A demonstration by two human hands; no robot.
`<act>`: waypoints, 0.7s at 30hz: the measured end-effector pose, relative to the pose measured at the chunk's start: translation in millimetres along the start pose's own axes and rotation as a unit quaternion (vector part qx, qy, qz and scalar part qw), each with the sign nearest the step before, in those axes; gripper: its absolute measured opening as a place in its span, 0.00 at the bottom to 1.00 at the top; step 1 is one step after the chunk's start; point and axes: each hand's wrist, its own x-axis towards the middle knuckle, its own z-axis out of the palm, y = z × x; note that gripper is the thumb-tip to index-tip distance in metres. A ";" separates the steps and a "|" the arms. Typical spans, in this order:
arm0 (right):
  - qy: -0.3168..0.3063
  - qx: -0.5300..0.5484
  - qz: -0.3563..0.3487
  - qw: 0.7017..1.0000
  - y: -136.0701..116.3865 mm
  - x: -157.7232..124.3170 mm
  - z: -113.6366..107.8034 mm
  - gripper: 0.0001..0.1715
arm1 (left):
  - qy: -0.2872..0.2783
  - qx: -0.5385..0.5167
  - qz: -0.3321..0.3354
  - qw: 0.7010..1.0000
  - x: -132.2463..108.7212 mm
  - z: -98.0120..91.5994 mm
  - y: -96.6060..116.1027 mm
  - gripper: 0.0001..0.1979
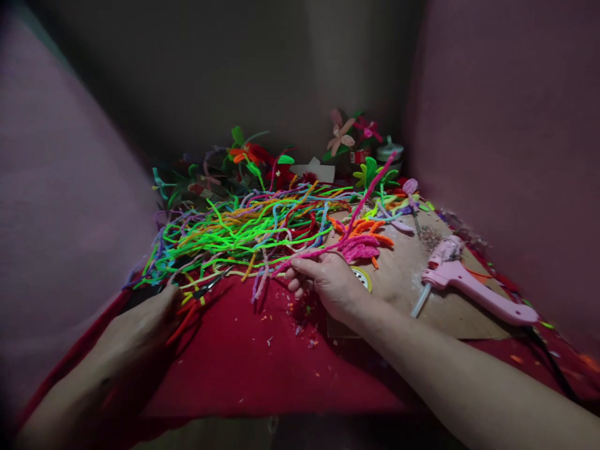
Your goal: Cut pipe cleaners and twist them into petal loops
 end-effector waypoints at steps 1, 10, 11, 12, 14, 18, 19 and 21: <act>-0.002 -0.003 0.001 1.000 -0.2 0.2 0.4 0.10 | -0.008 0.020 0.001 1.000 -3.0 -1.8 2.1 0.09; 0.006 -0.017 -0.016 1.000 0.8 -0.5 4.6 0.11 | 0.022 0.028 0.115 0.993 -2.9 -7.7 68.0 0.07; 0.012 -0.018 -0.023 0.999 0.5 -0.5 4.8 0.11 | -0.004 0.044 0.122 0.992 -0.5 -9.8 74.8 0.06; 0.018 -0.020 -0.031 0.999 0.1 -0.4 5.0 0.12 | -0.025 0.058 0.123 0.990 2.0 -11.8 80.5 0.06; 0.031 -0.027 -0.049 0.998 -1.1 -0.2 5.6 0.12 | -0.053 0.081 0.127 0.987 6.8 -14.6 88.2 0.08; 0.049 -0.048 -0.066 0.995 -3.4 0.1 6.8 0.12 | -0.079 0.088 0.141 0.983 13.9 -12.4 91.6 0.08; 0.051 -0.048 -0.066 0.995 -3.4 0.2 6.8 0.12 | -0.079 0.083 0.149 0.982 15.0 -10.6 91.3 0.07; 0.051 -0.040 -0.065 0.996 -2.9 0.5 6.5 0.10 | -0.066 0.072 0.164 0.982 16.6 -7.0 90.6 0.06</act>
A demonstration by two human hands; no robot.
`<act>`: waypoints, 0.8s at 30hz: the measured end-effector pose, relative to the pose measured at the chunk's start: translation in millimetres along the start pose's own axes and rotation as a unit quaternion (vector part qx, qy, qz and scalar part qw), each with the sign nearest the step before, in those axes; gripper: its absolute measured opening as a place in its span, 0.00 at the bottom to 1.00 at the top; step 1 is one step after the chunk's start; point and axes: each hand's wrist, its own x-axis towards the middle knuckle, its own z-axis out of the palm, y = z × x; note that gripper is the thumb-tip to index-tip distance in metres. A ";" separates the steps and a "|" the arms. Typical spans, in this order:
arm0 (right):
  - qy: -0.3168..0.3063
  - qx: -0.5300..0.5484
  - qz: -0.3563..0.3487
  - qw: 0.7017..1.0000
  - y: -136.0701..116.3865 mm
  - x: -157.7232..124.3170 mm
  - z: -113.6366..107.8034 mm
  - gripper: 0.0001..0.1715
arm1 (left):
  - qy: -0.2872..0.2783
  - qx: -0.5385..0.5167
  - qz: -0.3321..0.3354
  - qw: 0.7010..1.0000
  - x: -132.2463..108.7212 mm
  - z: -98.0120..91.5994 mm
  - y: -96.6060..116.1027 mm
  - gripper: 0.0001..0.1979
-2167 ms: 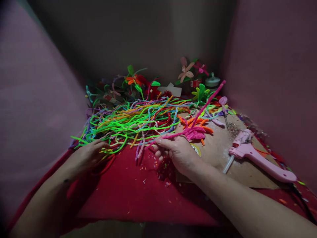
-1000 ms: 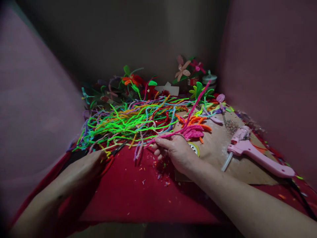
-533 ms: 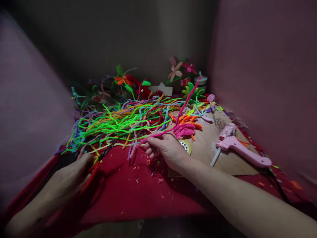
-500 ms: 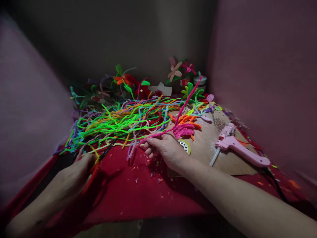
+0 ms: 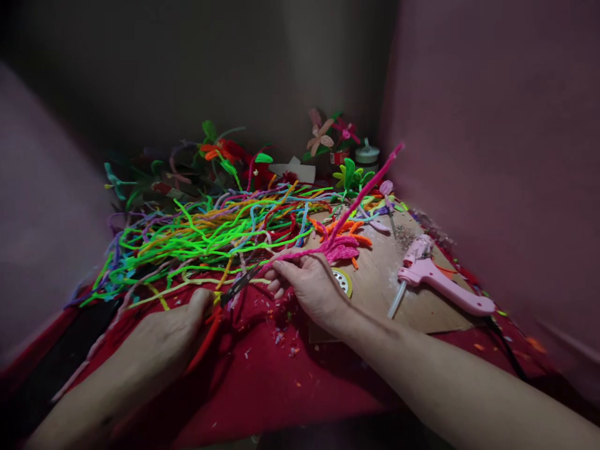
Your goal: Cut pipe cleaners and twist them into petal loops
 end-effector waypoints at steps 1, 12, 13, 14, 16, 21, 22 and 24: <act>0.000 0.004 0.002 1.000 0.6 0.2 -0.3 0.10 | 0.009 -0.003 0.007 1.000 0.7 1.4 0.0 0.06; -0.025 0.036 0.017 0.999 2.2 0.3 -3.3 0.10 | 0.022 -0.018 0.026 0.999 1.3 5.7 -0.1 0.06; -0.029 0.037 0.019 0.999 2.0 0.2 -3.6 0.10 | 0.025 -0.018 0.027 0.999 1.0 6.3 -0.1 0.05; -0.033 0.036 0.023 0.999 2.0 0.3 -3.8 0.11 | 0.028 -0.020 0.029 0.999 0.9 6.8 0.0 0.04; -0.042 0.033 0.028 0.998 2.4 0.9 -4.4 0.11 | 0.034 -0.028 0.033 0.999 1.1 7.6 0.5 0.04; -0.053 0.042 0.031 0.997 5.1 3.0 -5.1 0.12 | 0.044 -0.033 0.042 0.998 3.1 9.0 1.7 0.03; -0.055 0.045 0.035 0.997 5.6 3.2 -5.1 0.13 | 0.046 -0.032 0.045 0.997 3.5 9.4 1.8 0.03; -0.057 0.048 0.043 0.996 6.4 3.4 -5.2 0.13 | 0.050 -0.032 0.053 0.997 4.0 10.3 1.7 0.03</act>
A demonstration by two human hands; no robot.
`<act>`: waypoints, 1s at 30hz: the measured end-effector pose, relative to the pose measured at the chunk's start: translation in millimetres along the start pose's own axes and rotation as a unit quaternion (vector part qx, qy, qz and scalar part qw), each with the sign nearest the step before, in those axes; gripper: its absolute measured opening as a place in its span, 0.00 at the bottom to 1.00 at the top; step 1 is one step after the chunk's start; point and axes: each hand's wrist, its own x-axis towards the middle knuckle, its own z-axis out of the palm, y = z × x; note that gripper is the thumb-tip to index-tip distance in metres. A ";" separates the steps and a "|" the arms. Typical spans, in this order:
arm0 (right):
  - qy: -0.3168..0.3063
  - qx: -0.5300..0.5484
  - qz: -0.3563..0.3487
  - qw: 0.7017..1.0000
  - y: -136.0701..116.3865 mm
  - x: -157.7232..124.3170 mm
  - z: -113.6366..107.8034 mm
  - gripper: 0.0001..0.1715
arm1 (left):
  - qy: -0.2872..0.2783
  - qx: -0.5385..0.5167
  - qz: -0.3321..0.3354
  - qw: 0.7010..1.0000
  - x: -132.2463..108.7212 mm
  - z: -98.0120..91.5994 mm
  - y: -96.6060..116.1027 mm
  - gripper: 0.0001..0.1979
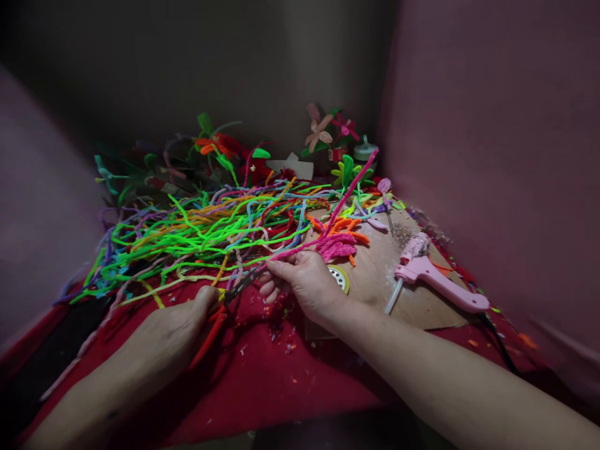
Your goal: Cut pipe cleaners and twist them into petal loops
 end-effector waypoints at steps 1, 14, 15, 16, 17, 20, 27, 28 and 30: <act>-0.002 -0.001 0.003 1.000 0.2 0.0 -0.2 0.14 | 0.004 -0.001 0.003 1.000 0.0 0.6 -0.2 0.03; -0.023 0.006 0.020 1.000 0.7 2.0 -1.9 0.14 | -0.035 -0.041 -0.008 0.998 0.3 2.0 1.5 0.07; -0.024 0.008 0.021 0.999 0.5 1.8 -1.8 0.15 | -0.040 -0.042 -0.013 0.998 0.8 1.5 1.9 0.07; -0.023 0.009 0.023 0.999 0.2 1.6 -1.7 0.15 | -0.043 -0.041 -0.016 0.998 1.1 1.1 2.2 0.07; -0.022 0.008 0.023 0.999 -0.1 1.4 -1.5 0.15 | -0.046 -0.039 -0.019 0.998 1.4 0.9 2.4 0.07; -0.019 0.004 0.020 1.000 -0.7 0.7 -0.8 0.15 | -0.052 -0.035 -0.024 0.998 1.9 1.2 2.8 0.10; -0.006 -0.005 0.011 1.000 -0.6 0.1 0.0 0.13 | -0.058 -0.048 -0.042 0.996 1.8 6.7 -1.0 0.08; -0.006 -0.009 0.008 1.000 -0.6 -0.1 0.3 0.13 | -0.055 -0.047 -0.048 0.996 1.1 7.6 -3.0 0.09; -0.006 -0.015 -0.007 1.000 -0.7 -0.8 1.1 0.12 | -0.047 -0.048 -0.059 0.996 -1.0 9.0 -7.6 0.10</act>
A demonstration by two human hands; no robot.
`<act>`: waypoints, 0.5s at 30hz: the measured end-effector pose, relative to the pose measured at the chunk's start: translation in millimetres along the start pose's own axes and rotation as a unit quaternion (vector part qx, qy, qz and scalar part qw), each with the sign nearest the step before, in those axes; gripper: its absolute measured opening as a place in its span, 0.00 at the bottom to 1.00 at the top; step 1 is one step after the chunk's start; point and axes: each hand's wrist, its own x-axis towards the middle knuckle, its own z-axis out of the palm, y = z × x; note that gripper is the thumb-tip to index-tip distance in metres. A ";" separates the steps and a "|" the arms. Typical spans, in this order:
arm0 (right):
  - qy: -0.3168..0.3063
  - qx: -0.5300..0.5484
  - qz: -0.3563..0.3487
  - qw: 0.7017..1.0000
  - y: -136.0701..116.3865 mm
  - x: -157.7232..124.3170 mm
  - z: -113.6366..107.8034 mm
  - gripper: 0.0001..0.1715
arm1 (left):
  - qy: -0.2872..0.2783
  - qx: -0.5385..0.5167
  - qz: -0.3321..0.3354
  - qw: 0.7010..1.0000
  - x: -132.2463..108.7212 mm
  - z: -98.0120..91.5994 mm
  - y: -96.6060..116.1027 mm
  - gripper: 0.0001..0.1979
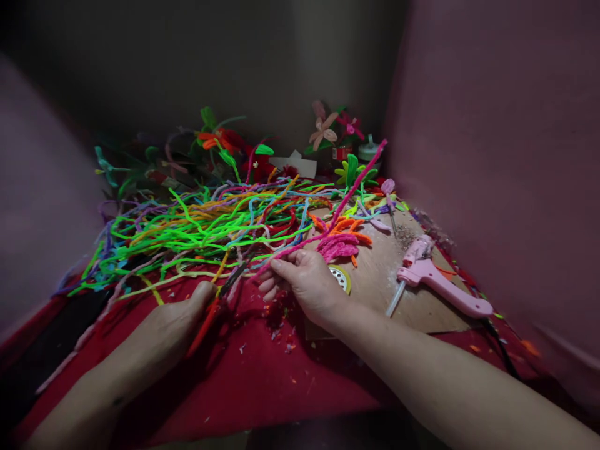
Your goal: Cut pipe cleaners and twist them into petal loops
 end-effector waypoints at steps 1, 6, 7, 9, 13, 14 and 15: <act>0.000 -0.003 -0.009 1.000 -0.1 -0.5 0.5 0.11 | 0.005 -0.006 -0.004 1.000 -0.9 0.3 -2.3 0.09; 0.019 -0.017 -0.034 0.999 -1.0 -2.7 2.7 0.11 | 0.046 -0.034 0.029 0.998 -4.7 1.7 -9.3 0.08; 0.022 -0.020 -0.036 0.999 -1.4 -2.8 3.0 0.11 | 0.051 -0.033 0.036 0.998 -5.0 2.5 -10.0 0.09; 0.020 -0.024 -0.036 0.999 -2.1 -2.8 3.2 0.11 | 0.059 -0.031 0.047 0.997 -5.1 4.5 -11.3 0.11; 0.012 -0.028 -0.028 0.999 -2.4 -2.3 3.1 0.11 | 0.083 -0.034 0.068 0.994 -4.8 7.8 -12.3 0.13; 0.010 -0.028 -0.023 0.999 -2.1 -2.2 2.9 0.11 | 0.087 -0.038 0.068 0.993 -4.7 7.8 -11.8 0.12; 0.007 -0.030 -0.015 0.999 -1.9 -2.3 2.7 0.11 | 0.090 -0.042 0.065 0.993 -4.7 7.3 -11.0 0.12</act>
